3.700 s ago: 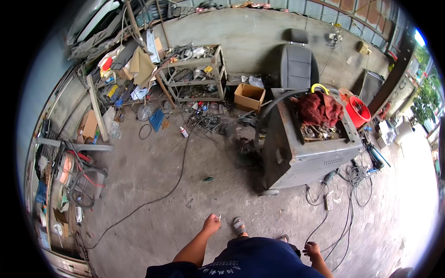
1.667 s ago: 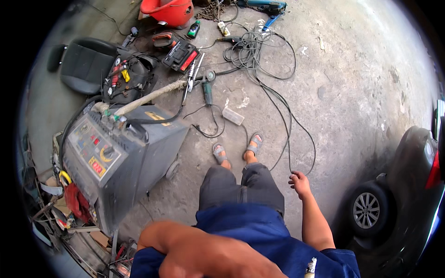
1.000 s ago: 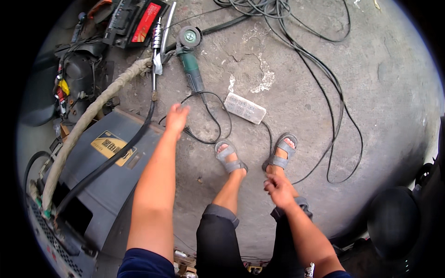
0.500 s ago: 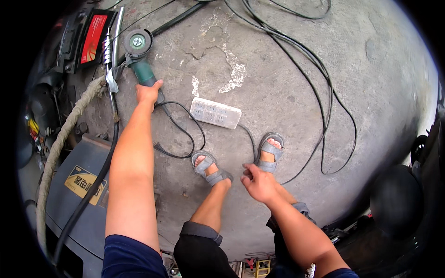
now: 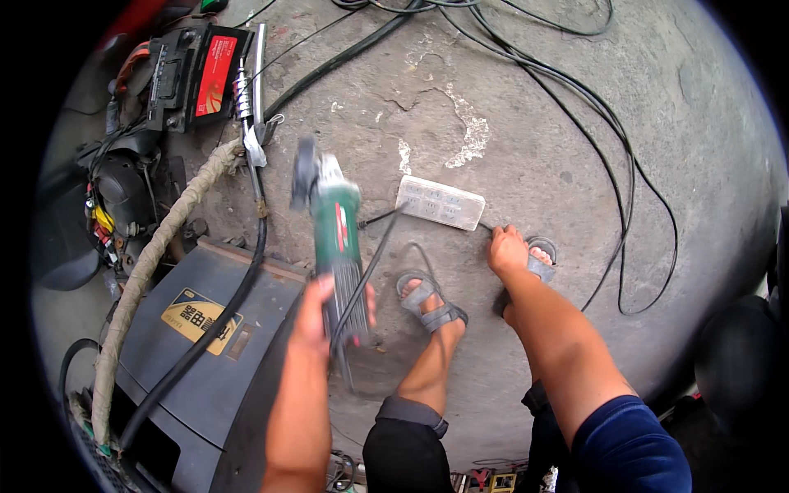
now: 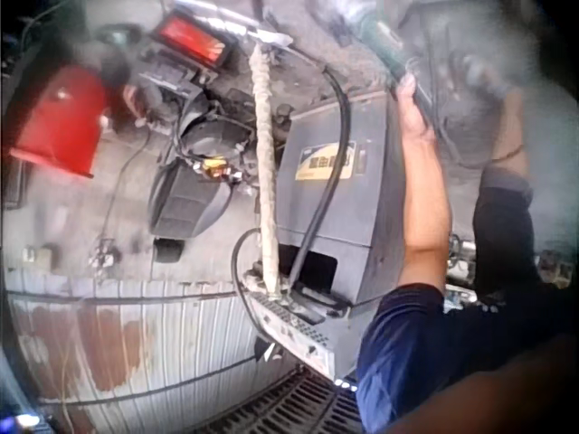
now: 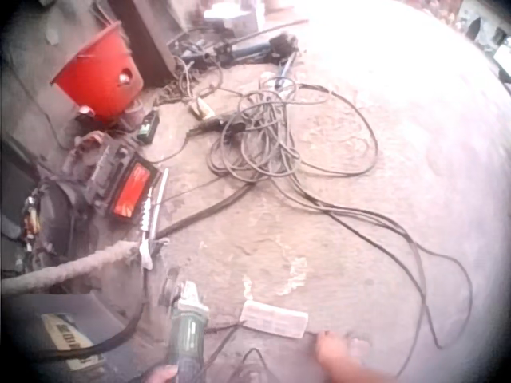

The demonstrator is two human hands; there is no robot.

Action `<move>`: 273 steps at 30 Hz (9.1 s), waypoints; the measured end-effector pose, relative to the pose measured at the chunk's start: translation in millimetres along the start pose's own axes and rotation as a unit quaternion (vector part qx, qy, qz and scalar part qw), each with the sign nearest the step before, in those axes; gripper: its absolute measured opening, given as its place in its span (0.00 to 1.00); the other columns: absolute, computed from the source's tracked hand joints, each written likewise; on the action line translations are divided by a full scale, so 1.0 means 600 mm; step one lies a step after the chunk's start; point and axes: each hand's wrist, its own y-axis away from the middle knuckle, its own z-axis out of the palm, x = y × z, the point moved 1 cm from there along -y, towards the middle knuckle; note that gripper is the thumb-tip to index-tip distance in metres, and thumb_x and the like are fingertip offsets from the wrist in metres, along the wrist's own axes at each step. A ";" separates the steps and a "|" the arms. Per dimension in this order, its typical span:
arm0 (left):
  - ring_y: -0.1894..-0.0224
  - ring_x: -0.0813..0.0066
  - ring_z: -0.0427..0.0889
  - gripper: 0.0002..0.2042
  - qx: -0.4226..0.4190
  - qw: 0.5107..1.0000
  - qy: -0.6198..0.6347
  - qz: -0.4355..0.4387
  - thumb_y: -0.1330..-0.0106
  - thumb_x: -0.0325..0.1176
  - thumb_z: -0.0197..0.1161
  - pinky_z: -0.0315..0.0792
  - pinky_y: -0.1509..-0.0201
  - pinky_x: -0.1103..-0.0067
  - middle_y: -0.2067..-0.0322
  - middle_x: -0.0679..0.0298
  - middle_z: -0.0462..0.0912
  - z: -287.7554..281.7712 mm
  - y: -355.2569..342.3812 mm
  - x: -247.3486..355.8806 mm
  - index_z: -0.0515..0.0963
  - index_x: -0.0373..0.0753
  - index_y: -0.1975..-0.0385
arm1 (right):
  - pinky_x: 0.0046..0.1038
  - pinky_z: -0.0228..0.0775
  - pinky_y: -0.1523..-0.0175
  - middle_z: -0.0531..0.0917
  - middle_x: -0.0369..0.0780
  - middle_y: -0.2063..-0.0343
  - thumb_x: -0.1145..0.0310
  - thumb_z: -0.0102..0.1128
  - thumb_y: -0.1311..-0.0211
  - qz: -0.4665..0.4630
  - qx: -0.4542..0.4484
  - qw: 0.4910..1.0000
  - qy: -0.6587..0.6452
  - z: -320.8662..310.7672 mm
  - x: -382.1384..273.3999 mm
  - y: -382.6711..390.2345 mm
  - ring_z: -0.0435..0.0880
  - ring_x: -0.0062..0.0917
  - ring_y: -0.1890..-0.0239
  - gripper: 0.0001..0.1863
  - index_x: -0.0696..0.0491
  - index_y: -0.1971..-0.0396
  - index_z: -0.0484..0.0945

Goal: The person uses an angle grinder to sand the surface of a car door, removing paint and smoothing the metal. They move the tool across several spots on the door, creating white patches of bare metal, and occasionally pause to wipe the area with their hand.

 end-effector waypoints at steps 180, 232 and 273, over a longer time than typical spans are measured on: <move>0.69 0.73 0.80 0.20 -0.383 0.794 -0.441 -0.167 0.33 0.49 0.59 0.80 0.68 0.82 0.71 0.59 0.78 6.041 -1.302 -0.355 0.73 0.36 0.56 | 0.38 0.73 0.52 0.84 0.50 0.65 0.58 0.57 0.39 0.594 0.463 0.218 -0.621 -3.566 4.004 -0.466 0.83 0.42 0.58 0.16 0.56 0.63 0.80; 0.68 0.70 0.82 0.21 -0.377 0.529 -0.701 -0.293 0.40 0.48 0.66 0.81 0.65 0.80 0.66 0.59 0.81 6.981 -1.065 -2.515 0.76 0.37 0.56 | 0.37 0.74 0.55 0.84 0.50 0.67 0.61 0.58 0.37 0.729 0.409 -0.186 -0.517 -3.014 5.551 0.102 0.84 0.41 0.62 0.13 0.57 0.64 0.79; 0.62 0.57 0.84 0.30 -0.205 -0.127 -0.859 -0.451 0.42 0.49 0.66 0.81 0.60 0.63 0.60 0.54 0.80 6.277 -0.564 -3.904 0.70 0.35 0.46 | 0.44 0.75 0.52 0.84 0.51 0.64 0.56 0.55 0.37 0.646 0.188 -0.459 -0.580 -2.016 5.743 0.305 0.83 0.49 0.56 0.15 0.51 0.64 0.82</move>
